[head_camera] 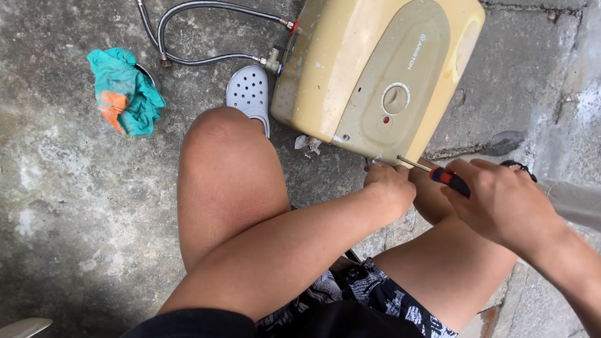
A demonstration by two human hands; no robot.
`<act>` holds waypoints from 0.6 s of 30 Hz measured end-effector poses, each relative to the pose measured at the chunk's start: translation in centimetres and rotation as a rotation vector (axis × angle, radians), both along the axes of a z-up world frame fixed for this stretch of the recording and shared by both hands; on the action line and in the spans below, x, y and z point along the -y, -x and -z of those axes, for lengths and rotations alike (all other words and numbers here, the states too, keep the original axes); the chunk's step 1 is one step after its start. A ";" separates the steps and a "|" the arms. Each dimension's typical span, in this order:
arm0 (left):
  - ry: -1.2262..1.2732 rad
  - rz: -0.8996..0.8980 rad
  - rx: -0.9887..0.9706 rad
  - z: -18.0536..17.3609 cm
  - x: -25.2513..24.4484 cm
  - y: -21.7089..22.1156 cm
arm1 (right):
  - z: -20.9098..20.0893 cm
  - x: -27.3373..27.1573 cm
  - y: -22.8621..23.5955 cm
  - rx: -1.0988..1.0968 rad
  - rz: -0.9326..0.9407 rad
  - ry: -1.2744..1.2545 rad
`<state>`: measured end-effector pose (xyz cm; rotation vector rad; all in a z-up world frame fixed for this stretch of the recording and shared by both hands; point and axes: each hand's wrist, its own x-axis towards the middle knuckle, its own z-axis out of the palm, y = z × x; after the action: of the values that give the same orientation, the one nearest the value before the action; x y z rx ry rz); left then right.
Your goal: The person removes the front cover of a water heater by hand and using a screwdriver, then uses the screwdriver to press a component inside the unit before reattaching and turning a dial on the cover.
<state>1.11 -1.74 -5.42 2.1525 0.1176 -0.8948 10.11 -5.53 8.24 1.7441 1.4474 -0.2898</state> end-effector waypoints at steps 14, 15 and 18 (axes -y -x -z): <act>-0.006 0.078 -0.095 1.1 -0.5 0.0 | 0.3 1.9 -1.6 -0.207 0.246 -0.020; -0.019 0.034 -0.097 1.1 -0.8 -0.2 | 0.1 2.5 -0.9 -0.038 -0.091 0.000; -0.024 -0.009 -0.078 -0.7 -1.7 0.4 | -0.3 3.3 0.0 0.140 -0.514 -0.006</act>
<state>0.70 -0.08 -4.75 2.1380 0.1782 -0.9771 10.11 -8.82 8.54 1.3068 1.7262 0.1070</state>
